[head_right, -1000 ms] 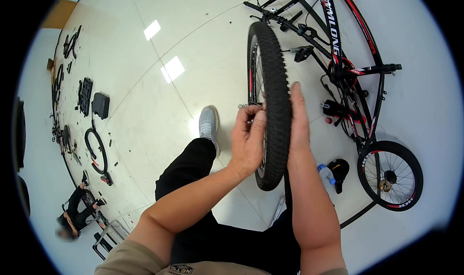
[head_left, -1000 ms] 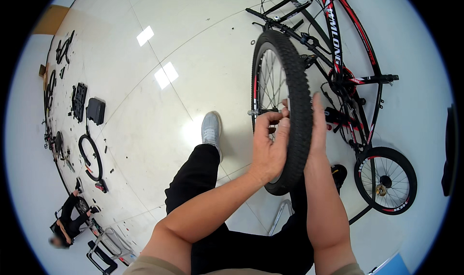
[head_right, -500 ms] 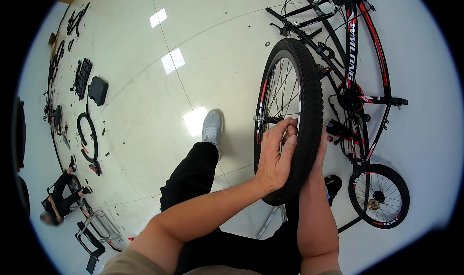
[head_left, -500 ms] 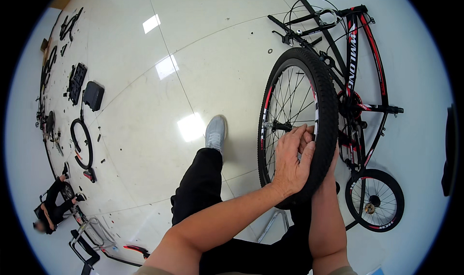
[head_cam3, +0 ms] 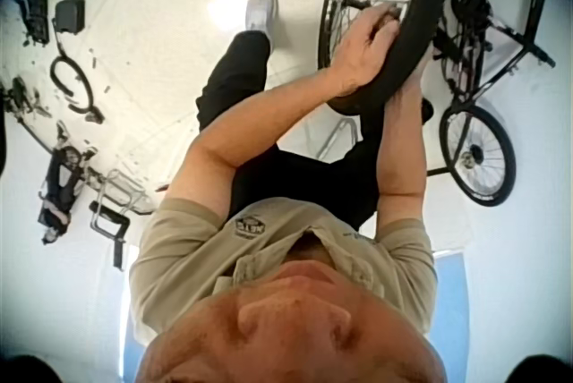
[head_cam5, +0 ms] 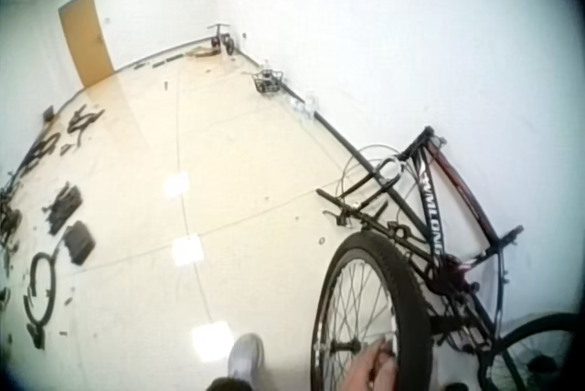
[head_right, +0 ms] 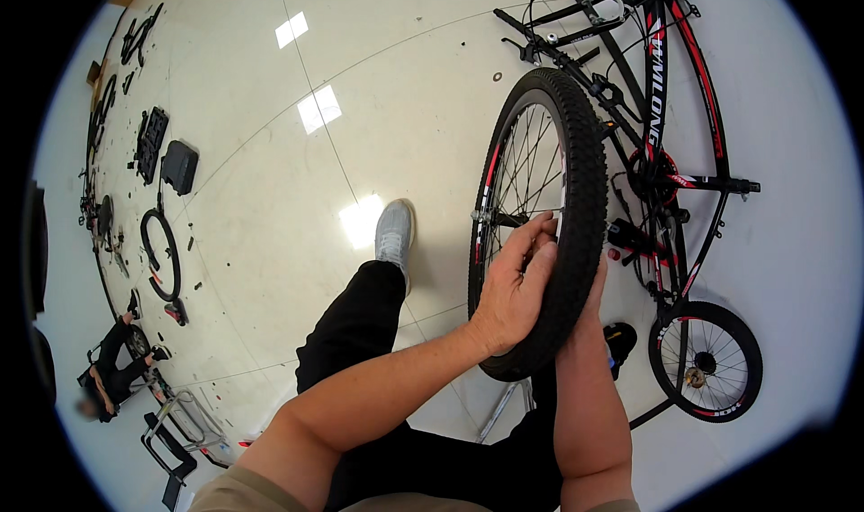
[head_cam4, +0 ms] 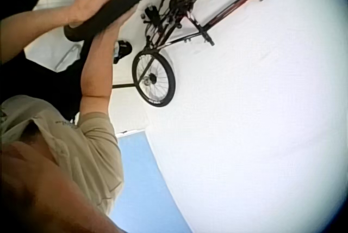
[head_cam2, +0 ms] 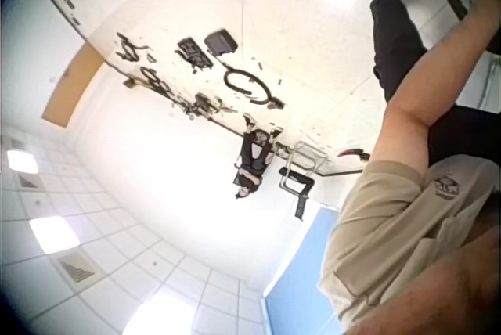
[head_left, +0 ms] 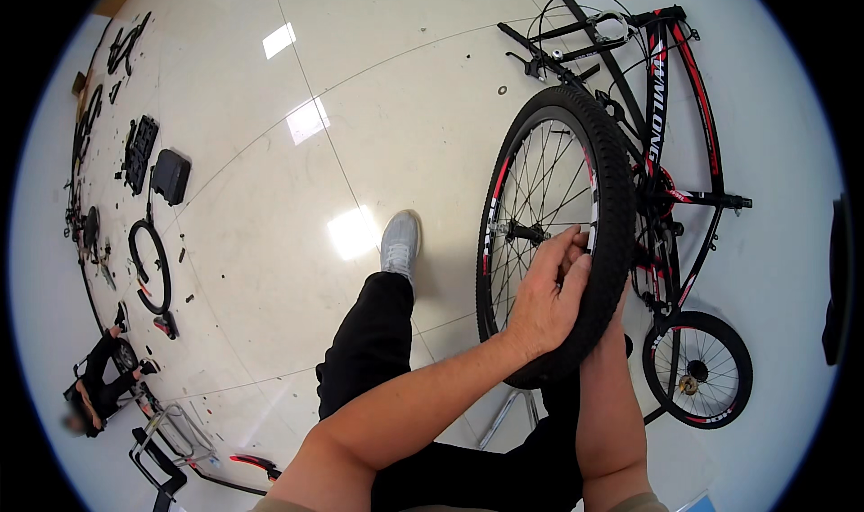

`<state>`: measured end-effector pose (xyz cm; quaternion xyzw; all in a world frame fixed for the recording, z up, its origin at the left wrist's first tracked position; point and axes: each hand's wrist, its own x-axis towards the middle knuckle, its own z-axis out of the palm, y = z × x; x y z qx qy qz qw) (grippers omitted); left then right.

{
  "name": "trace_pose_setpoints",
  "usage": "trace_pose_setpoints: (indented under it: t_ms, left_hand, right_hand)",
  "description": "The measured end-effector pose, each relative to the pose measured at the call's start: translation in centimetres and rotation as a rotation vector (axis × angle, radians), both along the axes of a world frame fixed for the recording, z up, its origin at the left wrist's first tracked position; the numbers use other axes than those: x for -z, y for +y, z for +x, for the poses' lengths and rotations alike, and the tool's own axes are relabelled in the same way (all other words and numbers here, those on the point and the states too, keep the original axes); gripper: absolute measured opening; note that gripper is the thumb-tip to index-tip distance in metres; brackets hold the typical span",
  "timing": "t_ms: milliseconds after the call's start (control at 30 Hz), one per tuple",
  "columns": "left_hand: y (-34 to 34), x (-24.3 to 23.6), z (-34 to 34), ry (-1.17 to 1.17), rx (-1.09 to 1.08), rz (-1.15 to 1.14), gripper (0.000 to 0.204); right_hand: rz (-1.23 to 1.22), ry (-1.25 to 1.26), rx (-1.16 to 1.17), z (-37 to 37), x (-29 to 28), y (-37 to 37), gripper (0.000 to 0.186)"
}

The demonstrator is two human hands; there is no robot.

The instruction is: The person removes a bicycle tire from the rim using tire levers, then re-seats the tire onto the rim by hand. The person works on the wheel while seated, using tools to pry the tire off and then pressing it back into place.

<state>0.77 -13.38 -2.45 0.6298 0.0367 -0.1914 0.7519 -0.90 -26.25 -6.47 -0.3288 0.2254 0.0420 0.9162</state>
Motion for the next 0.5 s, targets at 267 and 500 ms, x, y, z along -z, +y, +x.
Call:
trace_pose_setpoints:
  t_ms: [267,500]
  left_hand:
    - [0.3,-0.5,0.6,0.162,0.007,0.019,0.052]
    - [0.3,-0.4,0.6,0.209,-0.027,0.021,0.054]
  right_hand:
    - [-0.051,0.111,0.024,-0.8,0.2,0.3,0.034]
    - [-0.124,0.144,0.113,-0.9,-0.6,1.6,0.030]
